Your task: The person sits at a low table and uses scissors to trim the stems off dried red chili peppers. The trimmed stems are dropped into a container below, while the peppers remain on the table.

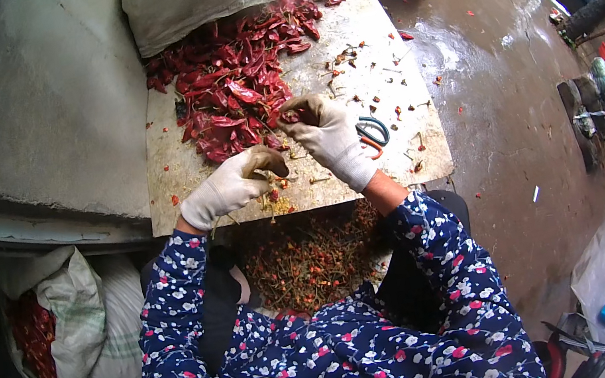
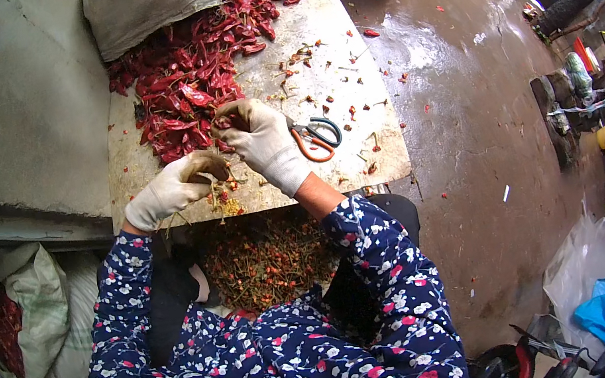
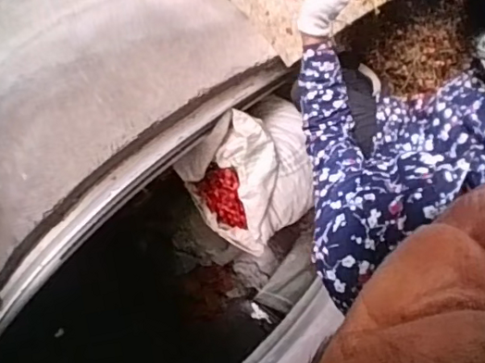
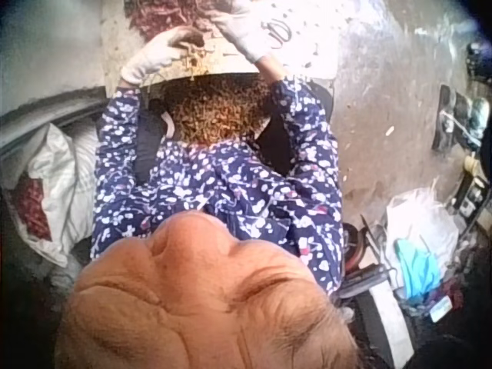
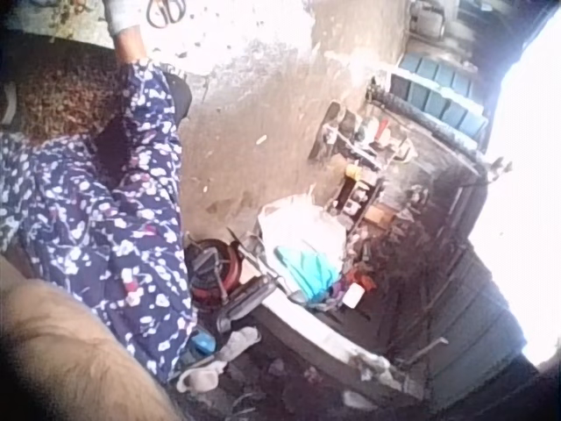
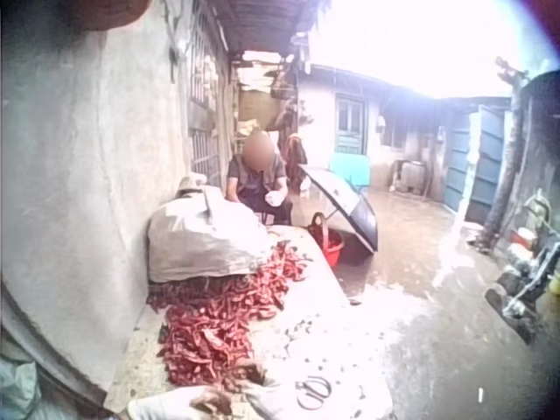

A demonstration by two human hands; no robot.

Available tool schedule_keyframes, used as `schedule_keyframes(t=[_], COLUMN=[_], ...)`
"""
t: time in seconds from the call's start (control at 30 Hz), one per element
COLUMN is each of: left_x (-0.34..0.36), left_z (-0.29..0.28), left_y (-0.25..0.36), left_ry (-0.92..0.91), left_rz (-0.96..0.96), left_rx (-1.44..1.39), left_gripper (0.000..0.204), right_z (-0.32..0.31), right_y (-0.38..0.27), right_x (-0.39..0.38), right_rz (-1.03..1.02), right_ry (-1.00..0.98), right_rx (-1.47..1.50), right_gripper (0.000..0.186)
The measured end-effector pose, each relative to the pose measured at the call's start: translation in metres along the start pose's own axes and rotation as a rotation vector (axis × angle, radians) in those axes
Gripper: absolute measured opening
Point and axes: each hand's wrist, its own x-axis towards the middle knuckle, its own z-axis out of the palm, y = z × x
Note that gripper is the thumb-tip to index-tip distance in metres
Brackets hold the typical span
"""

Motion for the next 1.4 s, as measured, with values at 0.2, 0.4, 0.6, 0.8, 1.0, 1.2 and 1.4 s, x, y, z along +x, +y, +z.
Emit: schedule_keyframes(t=[0.2,0.4,0.6,0.8,1.0,1.2,1.4], left_x=[0.025,0.023,0.024,0.059,0.059,0.045,0.029], left_z=[0.008,0.005,-0.005,0.063,0.05,0.02,-0.022], left_y=[0.007,-0.016,-0.028,-0.052,-0.046,-0.043,-0.035], left_ry=[0.353,0.437,0.3,0.386,0.5,0.623,0.784], left_rz=[0.328,0.04,0.222,0.657,0.377,0.311,0.23], left_rx=[-0.369,-0.731,-0.915,-0.554,-1.069,-1.082,-0.641], left_gripper=[0.043,0.035,0.041,0.08,0.037,0.028,0.036], right_z=[0.0,0.005,-0.009,0.035,0.033,0.0,-0.079], right_y=[-0.003,-0.011,-0.004,0.017,0.029,0.022,0.039], right_x=[-0.001,-0.001,0.011,0.008,0.009,0.007,-0.017], right_rz=[-0.098,0.211,0.443,0.33,-0.417,0.432,0.054], right_ry=[-0.105,-0.168,0.135,0.385,0.164,-0.101,-0.18], right_rx=[-0.138,-0.049,0.476,0.758,-0.921,0.224,-1.367], right_gripper=[0.032,0.04,0.059,0.041,0.041,0.061,0.031])
